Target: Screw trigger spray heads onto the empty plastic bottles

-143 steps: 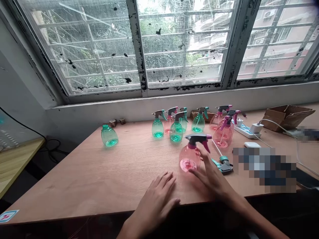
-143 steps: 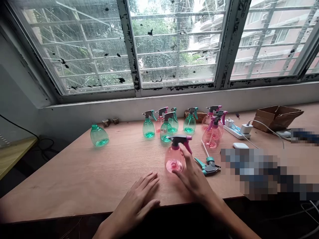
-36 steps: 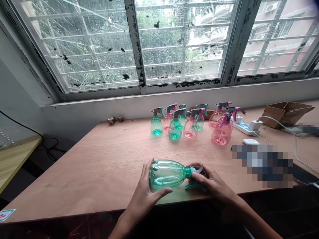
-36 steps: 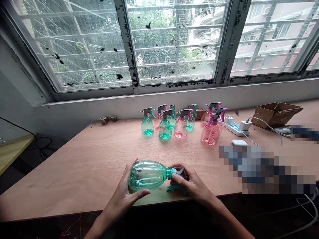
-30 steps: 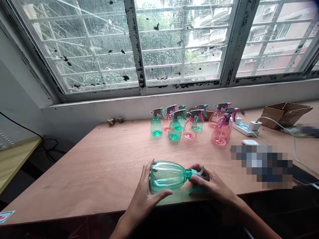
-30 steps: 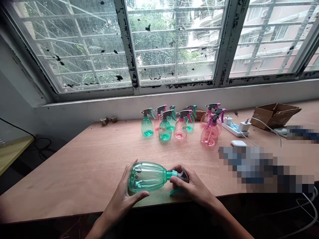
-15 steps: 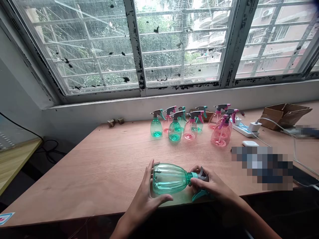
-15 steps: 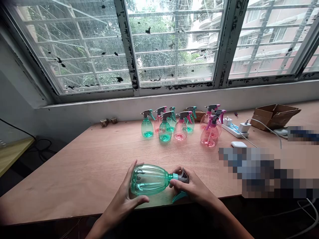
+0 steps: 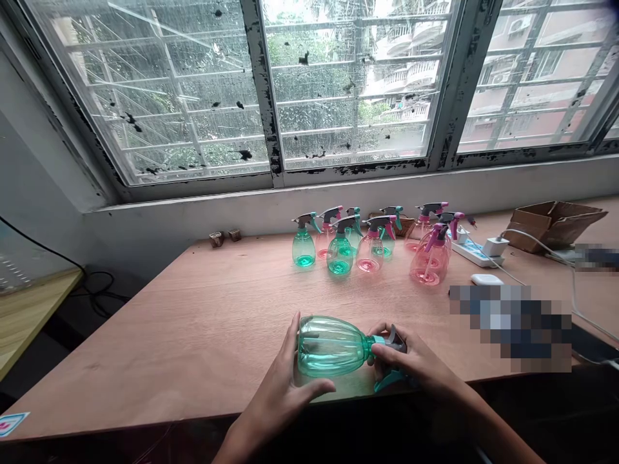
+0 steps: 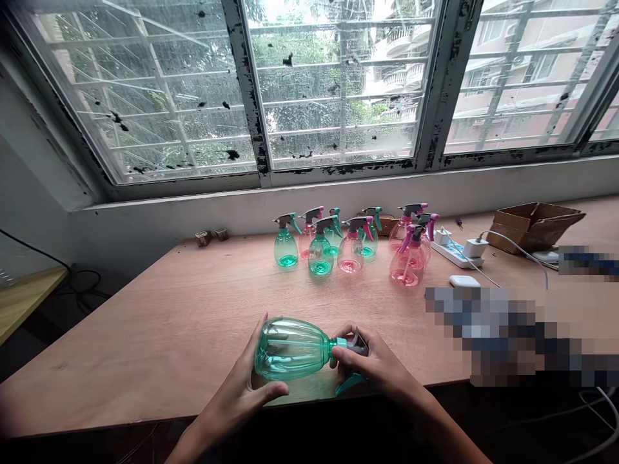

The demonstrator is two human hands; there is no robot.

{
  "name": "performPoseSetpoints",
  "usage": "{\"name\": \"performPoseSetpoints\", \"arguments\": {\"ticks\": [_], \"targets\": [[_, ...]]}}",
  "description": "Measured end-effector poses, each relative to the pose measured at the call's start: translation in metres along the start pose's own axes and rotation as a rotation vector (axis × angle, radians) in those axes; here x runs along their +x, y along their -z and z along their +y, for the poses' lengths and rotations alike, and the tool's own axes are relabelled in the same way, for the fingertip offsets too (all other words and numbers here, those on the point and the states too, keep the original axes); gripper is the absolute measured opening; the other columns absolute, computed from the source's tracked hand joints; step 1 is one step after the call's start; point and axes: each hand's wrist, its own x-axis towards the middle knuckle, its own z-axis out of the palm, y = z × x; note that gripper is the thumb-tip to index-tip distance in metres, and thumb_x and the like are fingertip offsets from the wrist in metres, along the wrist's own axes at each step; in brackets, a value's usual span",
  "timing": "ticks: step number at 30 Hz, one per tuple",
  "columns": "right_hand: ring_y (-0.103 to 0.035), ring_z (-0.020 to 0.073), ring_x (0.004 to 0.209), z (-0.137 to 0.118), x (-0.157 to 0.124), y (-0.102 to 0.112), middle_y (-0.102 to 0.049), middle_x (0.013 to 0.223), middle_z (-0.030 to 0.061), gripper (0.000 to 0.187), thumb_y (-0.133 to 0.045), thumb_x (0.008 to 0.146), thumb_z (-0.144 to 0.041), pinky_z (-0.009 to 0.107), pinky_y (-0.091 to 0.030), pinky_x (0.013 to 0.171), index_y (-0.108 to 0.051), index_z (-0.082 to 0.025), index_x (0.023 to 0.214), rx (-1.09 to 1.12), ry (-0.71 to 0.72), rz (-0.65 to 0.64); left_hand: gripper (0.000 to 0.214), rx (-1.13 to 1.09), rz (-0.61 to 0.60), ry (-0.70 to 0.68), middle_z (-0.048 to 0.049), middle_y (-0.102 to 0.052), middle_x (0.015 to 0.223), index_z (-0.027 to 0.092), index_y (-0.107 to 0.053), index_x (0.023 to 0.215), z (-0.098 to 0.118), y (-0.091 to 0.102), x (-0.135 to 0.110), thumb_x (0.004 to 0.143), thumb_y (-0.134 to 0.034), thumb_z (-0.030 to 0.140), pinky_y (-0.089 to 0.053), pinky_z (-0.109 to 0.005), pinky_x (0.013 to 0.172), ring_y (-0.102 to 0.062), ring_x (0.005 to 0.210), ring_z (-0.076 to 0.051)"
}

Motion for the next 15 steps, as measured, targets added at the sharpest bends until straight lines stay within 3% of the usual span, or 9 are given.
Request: {"name": "performPoseSetpoints", "arguments": {"ticks": [2, 4, 9, 13, 15], "targets": [[-0.069, 0.0197, 0.06, 0.0, 0.0, 0.0, -0.073, 0.07, 0.0015, 0.037, -0.074, 0.081, -0.05, 0.03, -0.051, 0.061, -0.059, -0.018, 0.093, -0.003, 0.002, 0.0, 0.101, 0.013, 0.024, 0.005, -0.0145, -0.022, 0.164, 0.025, -0.015, 0.157, 0.001, 0.001, 0.0, 0.08, -0.077, 0.042, -0.024, -0.055, 0.121, -0.022, 0.15, -0.037], [-0.07, 0.0202, 0.061, -0.001, 0.0, 0.0, -0.074, 0.068, 0.0017, 0.036, -0.073, 0.082, -0.05, 0.031, -0.051, 0.062, -0.059, -0.018, 0.093, -0.006, 0.005, 0.002, 0.095, -0.004, 0.03, 0.009, -0.0145, -0.026, 0.163, 0.024, -0.02, 0.156, 0.005, 0.001, 0.0, 0.081, -0.076, 0.042, -0.029, -0.053, 0.12, -0.026, 0.148, -0.037], [-0.07, 0.0199, 0.061, -0.003, 0.001, 0.0, -0.074, 0.067, 0.0019, 0.038, -0.073, 0.082, -0.051, 0.03, -0.051, 0.061, -0.058, -0.018, 0.093, 0.02, 0.015, 0.021, 0.098, -0.126, -0.032, 0.002, -0.0109, -0.04, 0.156, 0.033, -0.009, 0.156, 0.013, -0.001, 0.002, 0.084, -0.075, 0.033, -0.036, -0.05, 0.117, -0.048, 0.137, -0.031], [-0.068, 0.0193, 0.062, -0.002, 0.001, 0.001, -0.073, 0.068, 0.0012, 0.038, -0.074, 0.082, -0.051, 0.03, -0.052, 0.062, -0.059, -0.018, 0.093, 0.011, 0.022, 0.015, 0.11, -0.139, -0.044, 0.028, -0.0142, -0.039, 0.156, 0.031, 0.002, 0.157, 0.011, -0.002, 0.002, 0.081, -0.078, 0.033, -0.037, -0.051, 0.116, -0.052, 0.133, -0.031], [-0.068, 0.0192, 0.062, -0.001, 0.0, 0.001, -0.072, 0.067, 0.0007, 0.038, -0.074, 0.082, -0.051, 0.03, -0.052, 0.062, -0.06, -0.018, 0.093, -0.014, 0.022, 0.016, 0.11, -0.131, -0.042, 0.039, -0.0156, -0.035, 0.158, 0.028, -0.002, 0.157, 0.01, -0.001, 0.002, 0.079, -0.079, 0.035, -0.038, -0.05, 0.116, -0.049, 0.136, -0.032]]}}
